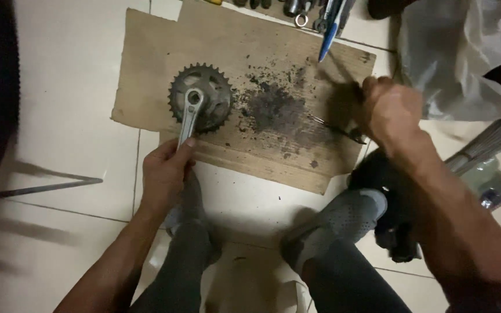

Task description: The person scrubs a bicycle crankset with a metal wire brush and a steel wool pad to remove grime. They hold the crankset with one hand while scrubbing with the other, occasionally using a small metal tool to scrape debris from the teeth. The person wipes the crankset with a black cloth and places it on a cardboard sheet on the floor.

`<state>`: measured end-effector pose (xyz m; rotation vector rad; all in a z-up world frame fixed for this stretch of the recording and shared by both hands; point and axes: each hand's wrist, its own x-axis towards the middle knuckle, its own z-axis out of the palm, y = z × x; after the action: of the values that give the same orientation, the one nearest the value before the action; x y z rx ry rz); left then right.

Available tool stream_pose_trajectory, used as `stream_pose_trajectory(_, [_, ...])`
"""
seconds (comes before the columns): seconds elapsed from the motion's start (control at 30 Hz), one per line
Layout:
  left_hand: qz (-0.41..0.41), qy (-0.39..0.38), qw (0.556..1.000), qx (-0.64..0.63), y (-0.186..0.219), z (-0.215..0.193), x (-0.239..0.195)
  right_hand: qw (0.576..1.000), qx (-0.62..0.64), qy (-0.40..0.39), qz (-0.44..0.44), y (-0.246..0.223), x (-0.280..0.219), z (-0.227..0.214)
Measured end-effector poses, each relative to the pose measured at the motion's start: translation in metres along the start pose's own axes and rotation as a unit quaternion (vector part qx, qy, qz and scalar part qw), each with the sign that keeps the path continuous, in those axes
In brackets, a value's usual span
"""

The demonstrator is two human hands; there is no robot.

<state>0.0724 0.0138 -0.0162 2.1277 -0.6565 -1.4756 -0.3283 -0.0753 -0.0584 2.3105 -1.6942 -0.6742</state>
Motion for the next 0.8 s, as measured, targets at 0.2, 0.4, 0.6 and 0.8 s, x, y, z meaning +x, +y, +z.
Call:
stream_pose_trajectory(0.2, [-0.027,-0.007,0.999,0.039,0.032,-0.007,-0.011,0.963,-0.024,-0.254,0.087,0.015,0.020,0.087])
stream_pose_trajectory(0.4, [-0.004,-0.012,1.000,-0.005,0.013,-0.016,-0.004,0.949,0.100,-0.298,-0.011,-0.018,-0.012,0.050])
stream_pose_trajectory(0.6, [-0.040,-0.003,0.997,0.071,0.032,-0.015,-0.016,0.914,0.066,-0.401,-0.010,-0.026,0.012,-0.028])
stream_pose_trajectory(0.8, [-0.045,-0.026,0.998,0.029,0.033,-0.008,-0.015,0.842,0.349,-0.334,0.239,-0.007,0.031,-0.104])
